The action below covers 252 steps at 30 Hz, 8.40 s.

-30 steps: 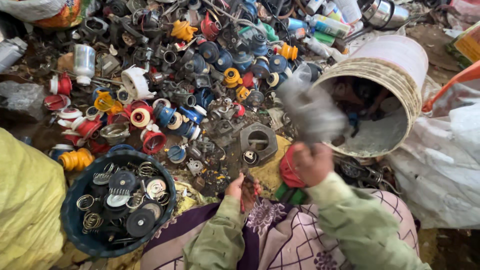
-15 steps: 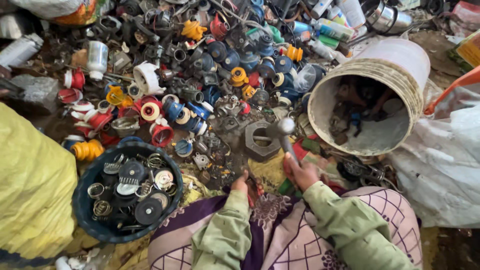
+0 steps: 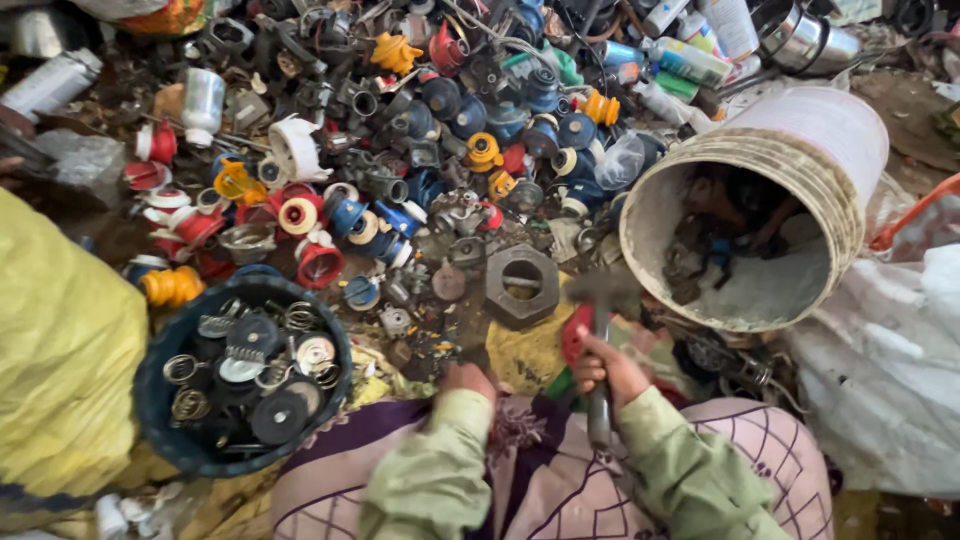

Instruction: The person sits on the floor surrounded by scrap metal and uses a hammer and pliers to disassemble small metal parts. They repeatedly strike parts on a metal block and use pliers to remove components, placing the separated pieces into a nearby bucket.

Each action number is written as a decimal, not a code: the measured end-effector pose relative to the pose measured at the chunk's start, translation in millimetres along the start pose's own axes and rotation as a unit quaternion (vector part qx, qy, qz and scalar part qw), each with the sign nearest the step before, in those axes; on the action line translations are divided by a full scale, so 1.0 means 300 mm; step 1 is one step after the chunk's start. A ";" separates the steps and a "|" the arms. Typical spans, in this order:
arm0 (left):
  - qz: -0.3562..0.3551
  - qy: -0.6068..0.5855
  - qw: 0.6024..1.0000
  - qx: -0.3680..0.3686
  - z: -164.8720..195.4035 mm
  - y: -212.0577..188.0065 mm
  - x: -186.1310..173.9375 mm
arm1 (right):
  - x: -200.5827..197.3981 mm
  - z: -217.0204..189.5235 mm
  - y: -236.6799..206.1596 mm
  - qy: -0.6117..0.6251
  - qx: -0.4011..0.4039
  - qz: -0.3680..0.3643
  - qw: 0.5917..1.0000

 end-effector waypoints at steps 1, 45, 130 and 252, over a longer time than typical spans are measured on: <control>0.047 -0.005 0.999 0.009 0.008 0.030 -0.066 | -0.005 0.033 0.052 0.065 0.086 -0.057 0.993; -0.059 -0.838 0.538 -0.072 0.070 0.298 0.143 | 0.002 -0.092 -0.056 -0.288 -0.323 0.139 0.891; 0.257 -0.308 0.908 0.123 0.058 0.291 0.031 | 0.261 -0.148 -0.184 -0.494 -0.519 0.141 0.683; 0.133 -0.500 0.851 0.085 0.092 0.296 0.050 | 0.025 -0.055 0.191 -0.425 -0.252 0.190 0.848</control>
Point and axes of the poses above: each hand's wrist, its own y-axis towards the middle knuckle, its own x-axis out of the palm, z = x × y, the point moved 7 cm from there along y, towards the middle knuckle, and after that the axes turned 12 degrees about z, right-handed, at the moved point
